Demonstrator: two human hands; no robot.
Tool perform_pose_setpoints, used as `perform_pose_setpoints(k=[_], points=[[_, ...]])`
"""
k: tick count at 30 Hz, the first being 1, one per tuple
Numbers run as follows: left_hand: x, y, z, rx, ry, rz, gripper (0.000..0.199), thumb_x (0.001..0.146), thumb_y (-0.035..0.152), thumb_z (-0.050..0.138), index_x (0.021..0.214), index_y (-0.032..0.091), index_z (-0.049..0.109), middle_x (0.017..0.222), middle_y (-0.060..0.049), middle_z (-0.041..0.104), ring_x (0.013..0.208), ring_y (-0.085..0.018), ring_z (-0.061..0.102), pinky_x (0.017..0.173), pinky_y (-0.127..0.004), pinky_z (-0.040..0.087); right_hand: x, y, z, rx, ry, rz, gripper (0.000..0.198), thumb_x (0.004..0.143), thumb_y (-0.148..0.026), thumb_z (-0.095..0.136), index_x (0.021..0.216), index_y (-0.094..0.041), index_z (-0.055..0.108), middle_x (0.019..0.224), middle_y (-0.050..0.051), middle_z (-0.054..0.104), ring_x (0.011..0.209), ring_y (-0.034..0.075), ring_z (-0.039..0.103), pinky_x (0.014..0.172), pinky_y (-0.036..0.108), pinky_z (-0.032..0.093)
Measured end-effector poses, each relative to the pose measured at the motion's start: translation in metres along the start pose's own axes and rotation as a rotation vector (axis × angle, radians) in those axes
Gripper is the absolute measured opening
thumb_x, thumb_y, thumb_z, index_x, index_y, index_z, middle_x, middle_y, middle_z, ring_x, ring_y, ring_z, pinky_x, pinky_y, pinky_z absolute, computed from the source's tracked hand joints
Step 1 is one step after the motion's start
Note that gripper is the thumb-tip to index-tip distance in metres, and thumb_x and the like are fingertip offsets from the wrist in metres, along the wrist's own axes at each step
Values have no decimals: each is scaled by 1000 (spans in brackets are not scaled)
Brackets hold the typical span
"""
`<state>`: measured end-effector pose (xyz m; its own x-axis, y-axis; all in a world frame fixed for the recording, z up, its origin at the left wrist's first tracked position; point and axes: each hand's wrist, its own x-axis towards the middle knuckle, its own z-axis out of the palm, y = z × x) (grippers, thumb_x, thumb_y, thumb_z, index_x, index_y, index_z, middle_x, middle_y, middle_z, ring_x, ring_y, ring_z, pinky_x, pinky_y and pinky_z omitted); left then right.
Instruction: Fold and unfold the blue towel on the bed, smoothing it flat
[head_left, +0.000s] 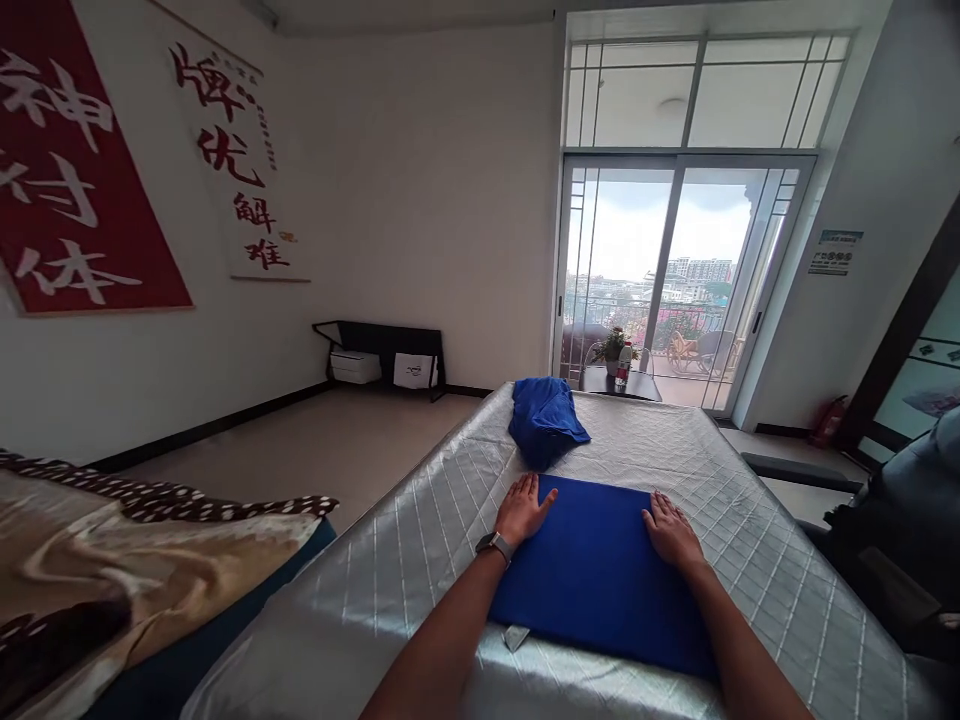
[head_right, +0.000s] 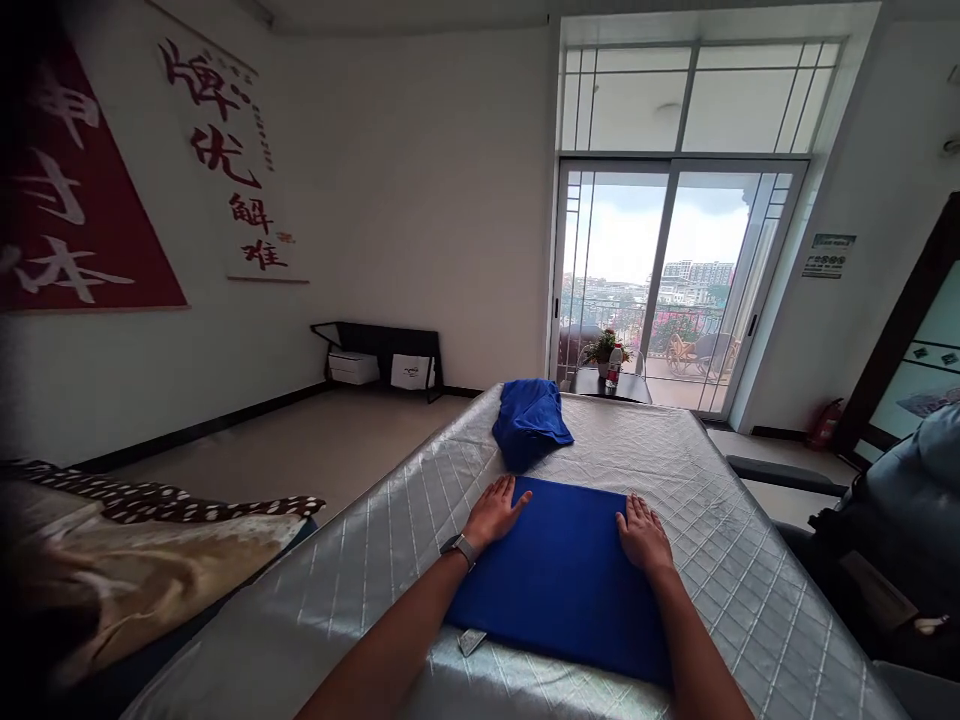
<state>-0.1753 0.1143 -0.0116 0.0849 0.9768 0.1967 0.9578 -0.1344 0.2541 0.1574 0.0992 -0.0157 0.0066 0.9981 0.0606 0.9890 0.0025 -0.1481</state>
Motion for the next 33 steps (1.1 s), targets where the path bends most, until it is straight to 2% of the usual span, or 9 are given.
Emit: perform_pose_setpoints(k=[10,14,16,18,20,22,26,30,33], points=[[3,-2,10,-37,66,5,87,99,67,14,154,3,36,161,-20,35,151,-29,29,124,-42,19,4,-2,-4,-49,2,16,68,100,-42,19,159,-10,24,167,9,22,154,20,18,123,41,22],[1,2,3,-35,93,10,80,101,63,21,152,6,40,159,-21,39,150,-30,32,123,-44,21,-13,-14,-16,-105,234,-26,63,98,-32,29,157,-11,32,166,12,28,153,24,25,123,45,23],[-3,5,-6,-21,136,-2,72,102,56,26,150,5,43,158,-22,41,149,-31,34,122,-46,22,-29,-20,-27,-141,337,-122,59,94,-23,35,152,-14,43,163,12,35,151,26,30,123,46,22],[-12,5,-19,-10,194,4,62,103,48,30,147,8,48,156,-20,45,147,-32,37,121,-47,24,-49,-21,-39,-139,384,-225,54,91,-17,39,144,-18,54,156,11,47,145,26,40,121,45,27],[-26,2,-33,-18,224,70,51,102,41,37,141,13,54,151,-18,50,143,-31,43,119,-47,29,-73,-15,-48,-98,381,-302,47,91,-14,41,131,-22,64,143,10,60,132,24,54,112,40,39],[-49,-3,-46,-60,199,201,39,99,35,45,128,17,62,140,-15,59,133,-29,51,114,-44,36,-101,-2,-53,-36,346,-377,38,93,-15,40,114,-25,70,125,9,69,114,21,64,99,35,48],[-114,-14,-68,-199,-17,456,16,93,35,58,96,23,68,108,-7,67,103,-22,63,96,-34,47,-154,26,-55,117,286,-473,24,92,-22,47,98,-27,70,105,6,70,94,19,66,82,31,53],[-169,-17,-89,-279,-162,467,17,87,42,67,93,26,68,103,-2,66,97,-20,62,88,-32,47,-190,38,-59,189,113,-438,18,86,-30,55,93,-28,72,100,4,70,82,16,64,75,29,53],[-188,-15,-103,-309,-206,412,24,84,45,69,98,26,70,107,-2,66,100,-22,62,88,-31,46,-202,37,-65,224,12,-425,20,84,-33,59,95,-28,75,100,4,72,86,17,65,79,31,53]])
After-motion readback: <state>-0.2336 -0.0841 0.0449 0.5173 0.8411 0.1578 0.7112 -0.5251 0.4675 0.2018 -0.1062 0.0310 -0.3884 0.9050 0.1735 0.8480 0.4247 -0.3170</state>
